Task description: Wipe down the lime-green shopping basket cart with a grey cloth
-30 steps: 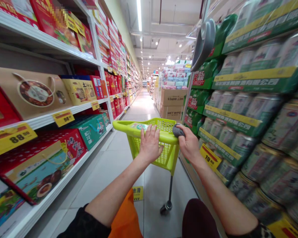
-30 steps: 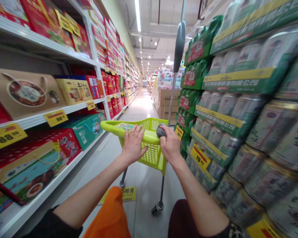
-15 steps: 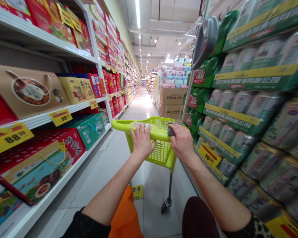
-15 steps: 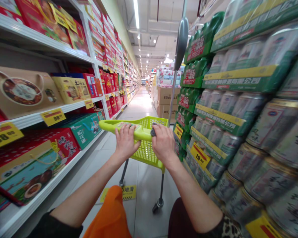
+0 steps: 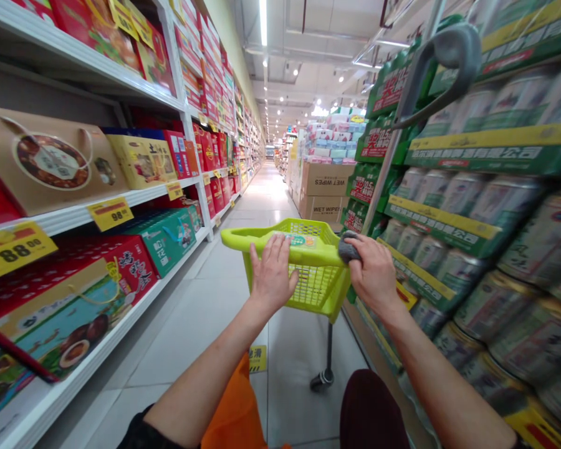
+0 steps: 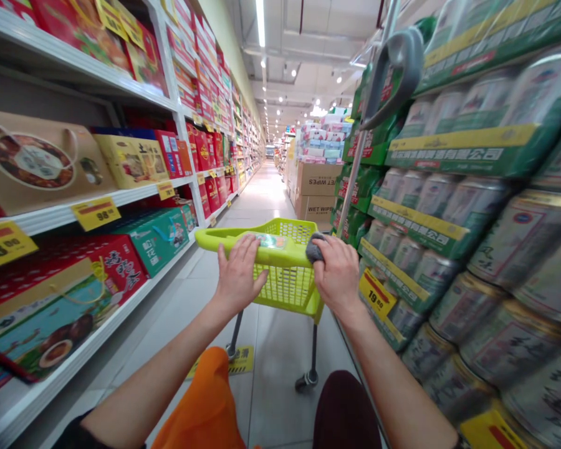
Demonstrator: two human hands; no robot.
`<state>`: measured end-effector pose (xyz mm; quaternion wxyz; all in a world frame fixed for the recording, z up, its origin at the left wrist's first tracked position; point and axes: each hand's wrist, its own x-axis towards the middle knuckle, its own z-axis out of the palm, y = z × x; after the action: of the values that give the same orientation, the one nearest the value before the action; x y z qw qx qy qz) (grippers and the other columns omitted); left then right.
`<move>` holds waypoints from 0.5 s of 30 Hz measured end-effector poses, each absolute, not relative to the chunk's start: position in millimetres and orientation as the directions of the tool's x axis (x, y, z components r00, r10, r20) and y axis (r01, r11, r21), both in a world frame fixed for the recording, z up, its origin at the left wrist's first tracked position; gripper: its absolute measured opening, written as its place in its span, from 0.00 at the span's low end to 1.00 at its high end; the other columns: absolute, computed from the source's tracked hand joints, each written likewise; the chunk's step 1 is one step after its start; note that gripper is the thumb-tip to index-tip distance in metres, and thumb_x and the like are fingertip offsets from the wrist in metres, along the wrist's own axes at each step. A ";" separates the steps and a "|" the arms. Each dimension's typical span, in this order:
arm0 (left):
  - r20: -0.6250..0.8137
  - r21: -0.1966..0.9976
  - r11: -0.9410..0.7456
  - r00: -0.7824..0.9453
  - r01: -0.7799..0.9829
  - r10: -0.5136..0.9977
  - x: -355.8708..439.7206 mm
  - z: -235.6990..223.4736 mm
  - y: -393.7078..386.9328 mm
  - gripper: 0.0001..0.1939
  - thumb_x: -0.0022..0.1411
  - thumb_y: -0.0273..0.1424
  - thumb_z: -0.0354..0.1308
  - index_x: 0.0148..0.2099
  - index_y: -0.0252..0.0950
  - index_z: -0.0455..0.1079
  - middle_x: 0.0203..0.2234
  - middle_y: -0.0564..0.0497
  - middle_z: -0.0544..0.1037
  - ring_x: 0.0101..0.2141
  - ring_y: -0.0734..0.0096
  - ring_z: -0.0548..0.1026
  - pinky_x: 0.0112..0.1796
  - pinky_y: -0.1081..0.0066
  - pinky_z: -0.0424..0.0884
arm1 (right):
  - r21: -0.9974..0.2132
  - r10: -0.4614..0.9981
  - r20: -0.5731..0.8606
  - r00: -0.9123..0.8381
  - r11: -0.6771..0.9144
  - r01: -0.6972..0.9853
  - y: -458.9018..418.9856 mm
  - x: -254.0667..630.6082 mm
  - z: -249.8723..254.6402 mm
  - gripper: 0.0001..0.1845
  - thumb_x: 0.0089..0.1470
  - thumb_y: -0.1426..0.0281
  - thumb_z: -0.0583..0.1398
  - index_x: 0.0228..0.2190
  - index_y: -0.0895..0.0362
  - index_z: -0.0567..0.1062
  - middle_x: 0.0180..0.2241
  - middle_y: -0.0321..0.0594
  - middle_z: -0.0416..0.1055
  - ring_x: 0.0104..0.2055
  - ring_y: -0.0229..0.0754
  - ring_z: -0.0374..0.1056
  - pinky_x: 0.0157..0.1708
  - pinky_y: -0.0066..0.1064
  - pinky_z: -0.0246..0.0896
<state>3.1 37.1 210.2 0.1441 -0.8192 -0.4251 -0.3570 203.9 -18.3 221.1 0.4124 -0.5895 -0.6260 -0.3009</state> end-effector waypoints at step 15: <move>0.672 -0.002 -0.652 0.484 0.758 0.561 30.8 210.2 29.2 0.31 0.54 0.34 0.50 0.61 0.34 0.52 0.59 0.43 0.58 0.59 0.55 0.53 0.56 0.44 0.41 | -0.125 0.530 0.848 -0.025 0.245 0.961 0.1 179.8 225.1 0.22 0.48 0.76 0.50 0.46 0.58 0.69 0.50 0.44 0.66 0.53 0.46 0.58 0.53 0.41 0.51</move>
<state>30.8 29.2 210.2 0.1514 -0.8479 -0.3889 -0.3269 179.8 0.1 225.1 0.4197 -0.5579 -0.6682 -0.2571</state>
